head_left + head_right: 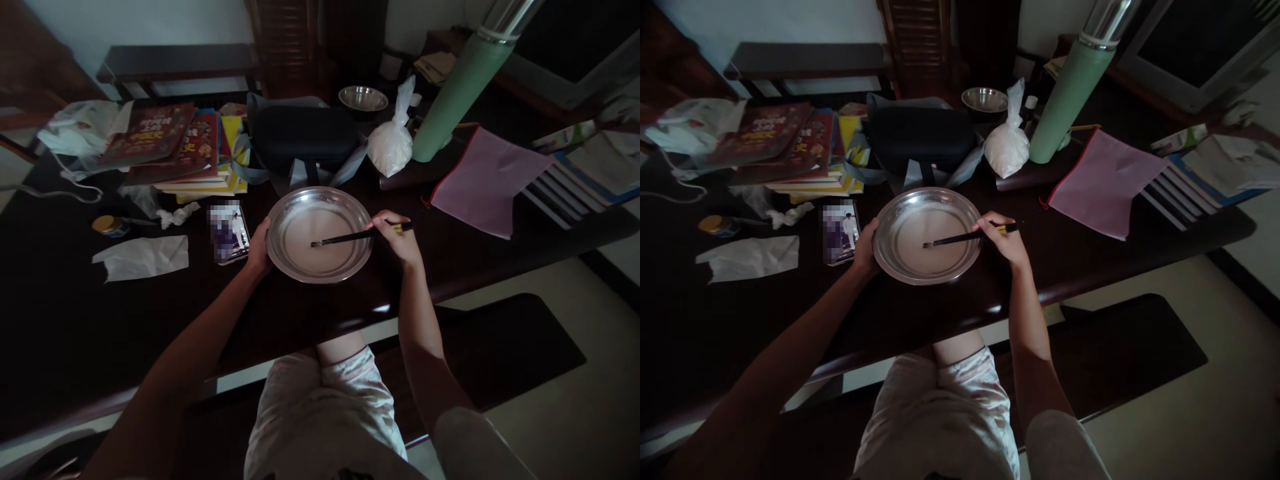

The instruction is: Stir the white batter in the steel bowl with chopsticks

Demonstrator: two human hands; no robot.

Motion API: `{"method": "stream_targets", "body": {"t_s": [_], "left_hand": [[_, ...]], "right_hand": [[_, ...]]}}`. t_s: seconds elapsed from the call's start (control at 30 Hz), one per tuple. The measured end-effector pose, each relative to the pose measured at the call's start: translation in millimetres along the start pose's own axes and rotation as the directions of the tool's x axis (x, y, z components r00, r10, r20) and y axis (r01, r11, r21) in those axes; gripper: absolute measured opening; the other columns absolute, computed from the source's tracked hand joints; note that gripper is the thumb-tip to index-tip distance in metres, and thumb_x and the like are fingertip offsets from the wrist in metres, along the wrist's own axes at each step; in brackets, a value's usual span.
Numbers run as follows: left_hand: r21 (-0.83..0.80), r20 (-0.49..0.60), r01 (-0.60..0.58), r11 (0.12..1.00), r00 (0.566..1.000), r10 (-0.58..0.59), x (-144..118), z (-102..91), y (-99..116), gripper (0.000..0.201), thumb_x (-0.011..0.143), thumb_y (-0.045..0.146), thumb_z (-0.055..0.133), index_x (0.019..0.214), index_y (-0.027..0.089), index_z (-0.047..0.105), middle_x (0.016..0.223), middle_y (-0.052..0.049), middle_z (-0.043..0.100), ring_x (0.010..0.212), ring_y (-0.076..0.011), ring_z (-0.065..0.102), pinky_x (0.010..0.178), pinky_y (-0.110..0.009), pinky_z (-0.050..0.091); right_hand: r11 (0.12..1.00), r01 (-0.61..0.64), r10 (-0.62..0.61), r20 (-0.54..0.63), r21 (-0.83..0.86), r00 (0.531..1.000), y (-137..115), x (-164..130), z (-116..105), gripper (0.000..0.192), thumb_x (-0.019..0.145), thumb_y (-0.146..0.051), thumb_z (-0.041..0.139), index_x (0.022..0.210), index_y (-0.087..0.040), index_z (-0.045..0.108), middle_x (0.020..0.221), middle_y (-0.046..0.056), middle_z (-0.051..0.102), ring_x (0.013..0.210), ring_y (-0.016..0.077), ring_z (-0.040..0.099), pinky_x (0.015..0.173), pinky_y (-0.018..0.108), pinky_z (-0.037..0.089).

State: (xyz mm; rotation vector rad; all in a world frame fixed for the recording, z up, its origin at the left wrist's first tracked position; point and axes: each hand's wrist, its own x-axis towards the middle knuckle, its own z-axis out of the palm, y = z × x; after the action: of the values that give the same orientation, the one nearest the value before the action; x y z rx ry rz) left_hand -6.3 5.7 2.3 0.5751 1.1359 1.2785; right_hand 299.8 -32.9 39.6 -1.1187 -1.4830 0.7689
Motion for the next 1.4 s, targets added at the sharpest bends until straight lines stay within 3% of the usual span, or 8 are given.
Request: {"method": "stream_targets", "body": {"t_s": [0.17,0.33,0.5,0.67,0.8,1.13,1.27,1.4], "left_hand": [[0.004,0.01,-0.006,1.0,1.0,0.006,-2.5,2.1,2.3,0.026,0.085,0.048,0.072,0.085,0.021,0.073,0.076,-0.004,0.077,0.101,-0.0287,0.077,0.092,-0.04,0.062],[0.003,-0.015,-0.011,1.0,1.0,0.011,-5.2,6.4,4.1,0.024,0.088,0.044,0.068,0.084,0.021,0.073,0.077,-0.004,0.077,0.103,-0.0305,0.077,0.091,-0.041,0.063],[0.008,0.005,-0.018,1.0,1.0,0.018,-4.7,5.8,3.5,0.025,0.087,0.046,0.068,0.087,0.021,0.073,0.081,-0.005,0.078,0.103,-0.03,0.076,0.091,-0.041,0.063],[0.017,0.003,-0.024,1.0,1.0,0.024,-3.4,3.3,2.4,0.029,0.083,0.05,0.073,0.087,0.022,0.073,0.076,-0.003,0.077,0.099,-0.0286,0.077,0.09,-0.039,0.062],[0.019,0.008,-0.027,0.999,1.0,0.027,-4.0,4.3,3.0,0.028,0.081,0.051,0.075,0.084,0.023,0.071,0.075,-0.003,0.076,0.097,-0.0284,0.077,0.089,-0.039,0.062],[0.02,-0.007,-0.016,1.0,1.0,0.016,-3.5,4.8,2.8,0.028,0.082,0.051,0.074,0.083,0.023,0.071,0.075,-0.003,0.076,0.098,-0.0281,0.077,0.09,-0.039,0.062],[0.019,-0.011,-0.012,1.0,1.0,0.012,-5.1,6.1,3.9,0.029,0.081,0.052,0.075,0.082,0.023,0.071,0.074,-0.002,0.075,0.098,-0.029,0.077,0.089,-0.04,0.062],[0.013,0.008,-0.018,1.0,1.0,0.018,-5.0,5.1,3.3,0.033,0.078,0.054,0.077,0.082,0.022,0.071,0.074,-0.003,0.075,0.098,-0.0301,0.077,0.09,-0.04,0.062]], "right_hand": [[1.0,-0.008,0.008,-0.12,-0.002,0.993,-1.0,-0.3,-1.1,0.046,0.088,-0.07,0.071,0.073,-0.027,0.076,0.071,-0.001,0.074,0.071,0.0181,0.072,0.071,0.034,0.059],[1.0,-0.019,0.019,-0.009,-0.001,1.0,-1.8,-0.4,-0.7,0.046,0.085,-0.071,0.074,0.073,-0.026,0.077,0.073,0.001,0.075,0.074,0.0195,0.073,0.074,0.035,0.06],[0.999,-0.042,0.044,-0.119,0.016,0.992,-0.9,-0.2,-1.2,0.047,0.086,-0.072,0.072,0.074,-0.027,0.076,0.07,0.0,0.074,0.071,0.0189,0.071,0.072,0.035,0.059],[1.0,-0.025,0.025,0.002,-0.014,1.0,-1.2,0.1,0.0,0.049,0.084,-0.073,0.072,0.073,-0.026,0.076,0.075,0.001,0.076,0.077,0.0199,0.073,0.077,0.036,0.06],[0.999,-0.038,0.037,-0.11,-0.013,0.993,-2.1,0.1,-0.3,0.049,0.086,-0.074,0.071,0.074,-0.026,0.076,0.072,0.0,0.075,0.073,0.0193,0.072,0.075,0.036,0.06],[0.999,-0.039,0.039,-0.096,0.002,0.995,-1.7,-0.2,-0.9,0.047,0.088,-0.071,0.071,0.075,-0.027,0.075,0.072,0.0,0.074,0.073,0.019,0.072,0.074,0.035,0.06],[1.0,-0.023,0.024,0.008,-0.012,1.0,-2.0,0.2,-0.1,0.048,0.086,-0.072,0.072,0.074,-0.026,0.076,0.073,0.001,0.075,0.076,0.0198,0.073,0.076,0.036,0.06],[1.0,-0.013,0.012,-0.104,-0.008,0.994,-2.2,0.3,-0.9,0.046,0.088,-0.07,0.072,0.074,-0.026,0.076,0.073,0.0,0.074,0.074,0.0187,0.072,0.075,0.035,0.059]]}}
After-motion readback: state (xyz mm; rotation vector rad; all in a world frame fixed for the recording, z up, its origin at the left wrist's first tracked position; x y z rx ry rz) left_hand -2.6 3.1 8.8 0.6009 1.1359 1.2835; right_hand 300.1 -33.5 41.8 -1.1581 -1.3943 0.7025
